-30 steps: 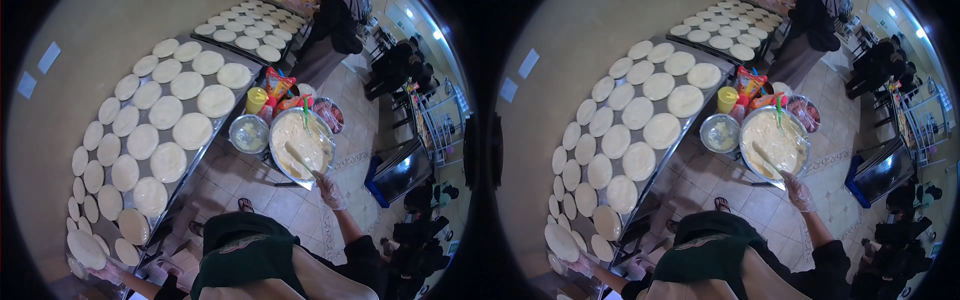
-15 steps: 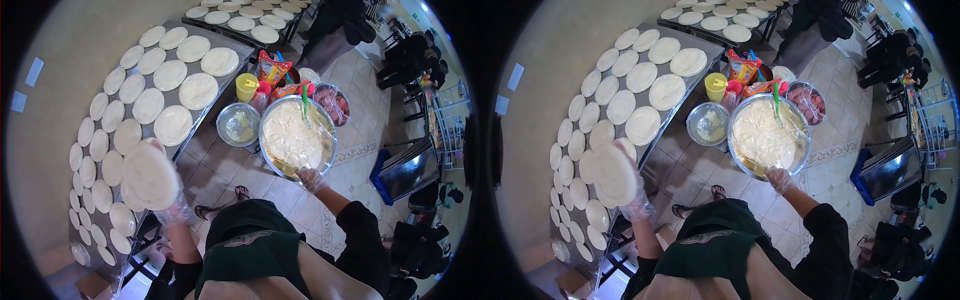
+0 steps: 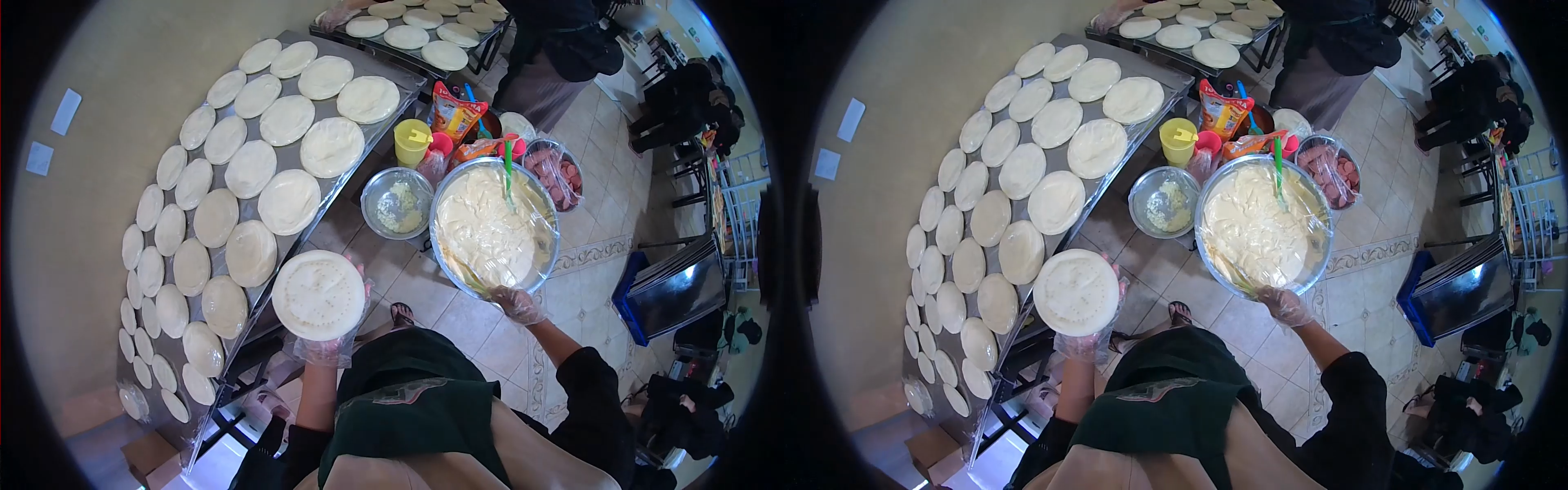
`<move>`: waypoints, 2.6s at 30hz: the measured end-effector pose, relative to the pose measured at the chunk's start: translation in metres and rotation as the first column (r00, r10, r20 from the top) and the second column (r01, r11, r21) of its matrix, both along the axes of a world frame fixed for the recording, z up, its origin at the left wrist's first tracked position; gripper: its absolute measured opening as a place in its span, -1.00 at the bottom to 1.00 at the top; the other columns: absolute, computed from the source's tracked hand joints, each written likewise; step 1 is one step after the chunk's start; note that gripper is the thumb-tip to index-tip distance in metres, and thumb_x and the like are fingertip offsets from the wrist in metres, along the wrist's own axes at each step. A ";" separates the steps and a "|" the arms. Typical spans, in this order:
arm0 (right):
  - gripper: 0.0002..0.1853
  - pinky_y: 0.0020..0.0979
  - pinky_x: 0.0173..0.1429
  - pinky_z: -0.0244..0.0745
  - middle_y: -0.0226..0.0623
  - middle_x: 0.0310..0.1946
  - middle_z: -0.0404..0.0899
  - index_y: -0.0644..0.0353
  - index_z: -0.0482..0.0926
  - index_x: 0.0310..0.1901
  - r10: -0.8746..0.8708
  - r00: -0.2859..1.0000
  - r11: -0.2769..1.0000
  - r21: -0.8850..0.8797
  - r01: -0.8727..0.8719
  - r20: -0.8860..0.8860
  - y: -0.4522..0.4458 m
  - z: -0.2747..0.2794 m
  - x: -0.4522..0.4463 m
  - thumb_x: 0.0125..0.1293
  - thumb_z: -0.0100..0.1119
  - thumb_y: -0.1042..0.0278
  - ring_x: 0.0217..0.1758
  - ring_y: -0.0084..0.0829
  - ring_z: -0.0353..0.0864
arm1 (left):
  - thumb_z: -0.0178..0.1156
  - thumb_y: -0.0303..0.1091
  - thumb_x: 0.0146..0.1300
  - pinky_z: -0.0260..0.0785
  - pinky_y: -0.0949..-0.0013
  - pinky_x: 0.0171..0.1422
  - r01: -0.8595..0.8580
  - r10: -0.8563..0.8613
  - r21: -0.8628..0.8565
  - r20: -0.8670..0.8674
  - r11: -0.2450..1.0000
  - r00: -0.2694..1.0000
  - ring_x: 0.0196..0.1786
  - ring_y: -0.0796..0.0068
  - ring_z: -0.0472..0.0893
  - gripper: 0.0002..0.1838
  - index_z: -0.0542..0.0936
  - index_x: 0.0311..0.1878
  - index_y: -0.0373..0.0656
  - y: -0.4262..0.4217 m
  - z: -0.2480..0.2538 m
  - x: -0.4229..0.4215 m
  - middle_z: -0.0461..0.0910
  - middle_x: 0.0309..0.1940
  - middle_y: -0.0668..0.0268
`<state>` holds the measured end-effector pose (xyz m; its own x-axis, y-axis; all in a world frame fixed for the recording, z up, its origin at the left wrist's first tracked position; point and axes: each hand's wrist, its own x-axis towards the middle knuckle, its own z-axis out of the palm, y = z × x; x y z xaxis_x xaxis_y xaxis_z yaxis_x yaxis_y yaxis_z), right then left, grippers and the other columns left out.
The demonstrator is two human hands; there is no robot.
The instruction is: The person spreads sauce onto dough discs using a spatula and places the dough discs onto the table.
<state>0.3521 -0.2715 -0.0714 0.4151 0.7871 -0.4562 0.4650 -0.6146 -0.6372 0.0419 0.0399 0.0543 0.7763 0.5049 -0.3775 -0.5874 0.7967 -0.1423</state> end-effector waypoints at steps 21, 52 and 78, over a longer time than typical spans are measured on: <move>-0.79 -0.58 -0.54 0.22 -0.50 -0.54 0.52 0.07 0.67 0.03 -0.238 0.692 0.931 0.043 0.363 -0.682 0.019 0.070 0.034 0.40 0.27 0.34 -0.58 -0.68 0.41 | -0.06 0.26 0.40 0.34 -0.34 0.37 0.124 -0.171 0.400 0.084 0.908 0.982 0.34 -0.14 0.46 -0.28 0.33 0.45 -0.01 -0.015 -0.134 0.075 0.33 0.42 -0.03; -0.52 -0.14 -0.33 0.52 -0.17 -0.34 0.55 -0.16 0.57 0.24 0.471 0.662 0.710 0.196 -0.677 0.583 0.154 0.184 -0.138 0.29 0.13 0.47 -0.40 -0.08 0.59 | -0.13 0.20 0.44 0.10 -0.26 0.54 -0.222 0.181 0.094 0.320 0.971 0.930 0.47 -0.15 0.27 -0.25 0.21 0.51 -0.11 0.011 -0.044 -0.011 0.22 0.50 0.05; -0.46 -0.18 -0.49 0.40 -0.26 -0.51 0.43 -0.10 0.63 0.19 0.243 0.760 0.473 0.611 -0.635 0.602 0.234 0.174 -0.260 0.16 0.28 0.59 -0.57 -0.20 0.48 | -0.14 0.10 0.51 0.22 -0.03 0.54 -0.534 0.501 0.321 0.187 0.782 0.845 0.46 0.15 0.35 -0.33 0.15 0.54 -0.07 0.028 -0.040 -0.154 0.25 0.49 0.13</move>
<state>0.0920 -0.0379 0.1029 -0.1217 0.8595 0.4965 0.8309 0.3618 -0.4226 -0.1124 0.0680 0.0148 0.3811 0.9235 -0.0433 -0.9241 0.3819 0.0141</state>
